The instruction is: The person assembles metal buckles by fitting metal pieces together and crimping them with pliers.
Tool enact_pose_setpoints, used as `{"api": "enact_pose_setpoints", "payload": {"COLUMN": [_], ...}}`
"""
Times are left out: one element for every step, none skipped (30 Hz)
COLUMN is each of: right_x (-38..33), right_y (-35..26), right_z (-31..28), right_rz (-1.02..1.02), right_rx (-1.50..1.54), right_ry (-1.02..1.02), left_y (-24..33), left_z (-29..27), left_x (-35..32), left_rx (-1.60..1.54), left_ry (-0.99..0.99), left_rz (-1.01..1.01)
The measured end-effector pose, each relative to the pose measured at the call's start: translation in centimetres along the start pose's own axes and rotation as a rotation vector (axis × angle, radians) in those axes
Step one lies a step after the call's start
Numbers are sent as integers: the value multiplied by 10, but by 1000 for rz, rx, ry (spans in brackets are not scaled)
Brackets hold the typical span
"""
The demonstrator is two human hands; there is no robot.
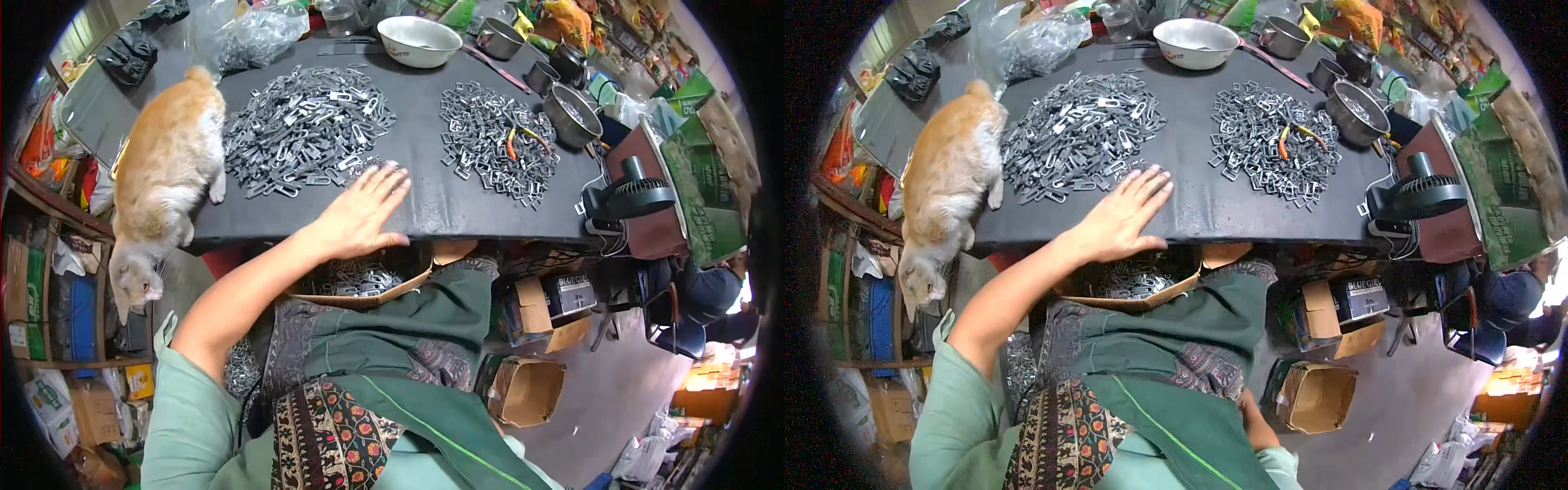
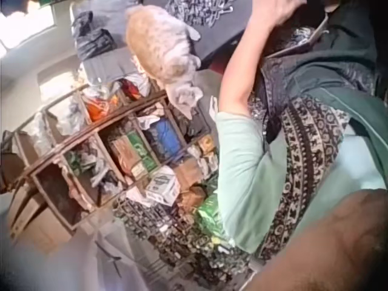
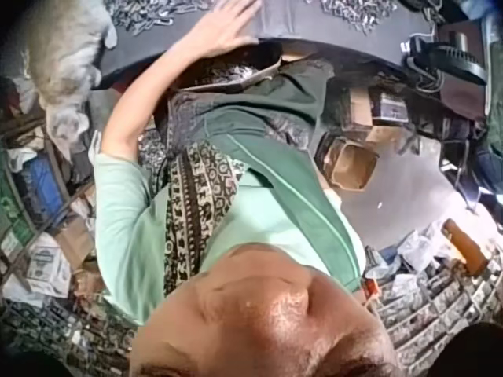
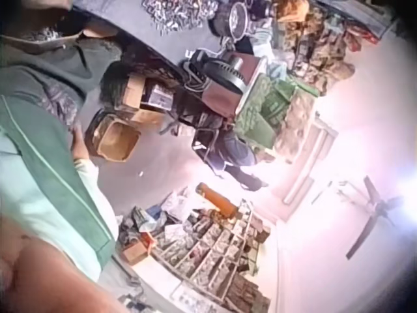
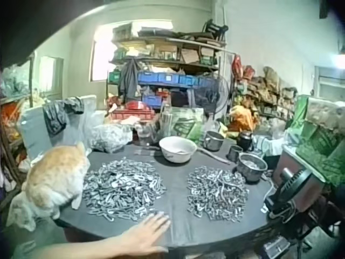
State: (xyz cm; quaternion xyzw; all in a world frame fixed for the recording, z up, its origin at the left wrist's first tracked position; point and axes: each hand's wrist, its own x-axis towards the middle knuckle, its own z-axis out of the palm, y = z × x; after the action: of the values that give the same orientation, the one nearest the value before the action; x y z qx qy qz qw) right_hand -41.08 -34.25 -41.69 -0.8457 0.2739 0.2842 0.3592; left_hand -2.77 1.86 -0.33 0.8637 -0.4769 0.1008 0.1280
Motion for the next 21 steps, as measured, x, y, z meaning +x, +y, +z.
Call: {"api": "enact_pose_setpoints", "payload": {"right_x": [3,-3,-7,-15,-22,-27,-35,-44,-46,-42,-39,-36,-41,-43,-60,-76,-92,-105,-110,-109,-98], "right_y": [27,54,73,78,84,44,7,-67,-65,-56,-63,-80,-138,-156,-222,-259,-304,-340,-374,-398,-429], "right_z": [11,14,21,20,11,1,-24,-66,-91,-111,-128,-154,-184,-209,-240,-262,-284,-300,-315,-334,-343], "right_rz": [1,18,38,51,80,70,66,34,51,32,47,12,-60,-88,-260,-435,-521,-694,-827,-872,-1046], "right_rx": [-5,-7,-8,10,26,102,156,172,-13,-90,-104,-178,-295,-188,-329,-112,-134,-2,43,-69,-7], "right_ry": [-22,-21,-37,-28,-14,-22,-22,-46,44,81,118,10,-78,-161,-158,-112,9,157,339,509,709], "left_y": [-11,-14,-17,-8,1,10,10,-2,-3,-1,3,3,6,11,10,9,9,10,11,10,10], "left_z": [7,6,9,2,-1,3,9,3,0,-1,-4,-8,-11,-13,-14,-13,-13,-13,-14,-14,-12], "left_x": [4,8,6,7,8,4,-4,-23,-16,-7,-2,2,-12,-15,-21,-18,-13,-4,1,6,10], "left_rx": [24,26,9,6,-3,-12,8,55,42,13,9,13,1,-52,-87,-89,-86,-70,-75,-75,-75], "left_ry": [7,11,5,11,19,-69,-102,-106,-79,-70,-60,-46,-65,-88,-120,-149,-184,-184,-182,-169,-159], "left_rz": [-29,-26,-34,-26,-16,-51,-56,-138,-144,-118,-117,-117,-112,-103,-112,-100,-98,-86,-71,-69,-71]}}
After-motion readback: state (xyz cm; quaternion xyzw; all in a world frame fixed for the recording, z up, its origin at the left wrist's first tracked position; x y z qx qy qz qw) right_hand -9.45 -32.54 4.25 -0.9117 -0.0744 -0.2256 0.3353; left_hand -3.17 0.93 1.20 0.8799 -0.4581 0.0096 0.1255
